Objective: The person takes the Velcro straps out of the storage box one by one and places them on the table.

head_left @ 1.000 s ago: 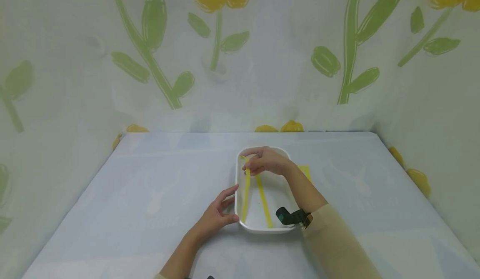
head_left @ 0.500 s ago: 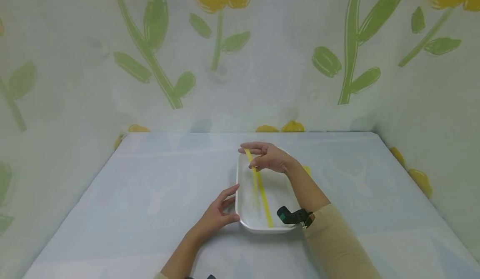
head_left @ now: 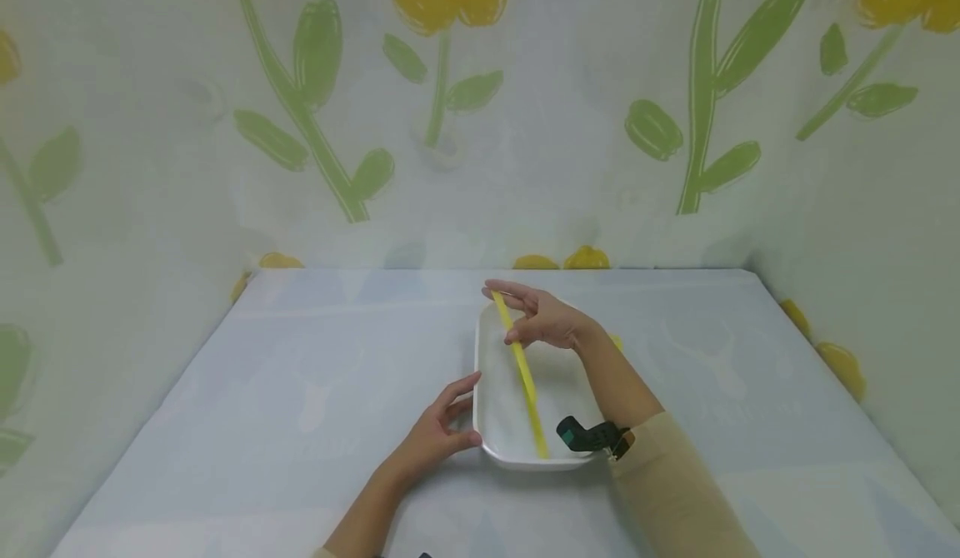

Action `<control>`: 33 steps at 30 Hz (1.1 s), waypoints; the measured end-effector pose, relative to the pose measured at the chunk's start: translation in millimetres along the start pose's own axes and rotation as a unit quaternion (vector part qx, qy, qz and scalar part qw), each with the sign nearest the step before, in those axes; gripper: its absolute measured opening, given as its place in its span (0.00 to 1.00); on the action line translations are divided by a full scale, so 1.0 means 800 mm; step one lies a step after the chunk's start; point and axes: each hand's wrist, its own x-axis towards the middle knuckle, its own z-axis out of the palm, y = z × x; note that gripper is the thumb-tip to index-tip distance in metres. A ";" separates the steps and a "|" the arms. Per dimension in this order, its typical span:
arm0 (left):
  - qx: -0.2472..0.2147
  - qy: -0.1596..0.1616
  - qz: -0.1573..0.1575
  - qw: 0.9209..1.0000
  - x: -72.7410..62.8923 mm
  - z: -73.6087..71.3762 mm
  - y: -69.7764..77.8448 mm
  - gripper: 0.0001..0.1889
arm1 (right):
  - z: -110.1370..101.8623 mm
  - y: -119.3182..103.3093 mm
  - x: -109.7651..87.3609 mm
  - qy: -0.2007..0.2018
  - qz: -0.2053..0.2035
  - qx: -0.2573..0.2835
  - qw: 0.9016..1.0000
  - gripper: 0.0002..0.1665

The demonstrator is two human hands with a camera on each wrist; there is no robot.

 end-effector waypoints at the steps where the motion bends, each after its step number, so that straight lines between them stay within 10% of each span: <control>1: 0.000 -0.001 0.002 1.000 0.000 0.000 0.000 0.42 | -0.001 -0.001 0.000 -0.002 -0.001 -0.002 1.000 0.51; 33: -0.004 0.000 0.011 1.000 0.000 -0.002 0.002 0.42 | -0.054 -0.063 -0.087 0.036 -0.009 -0.099 0.994 0.56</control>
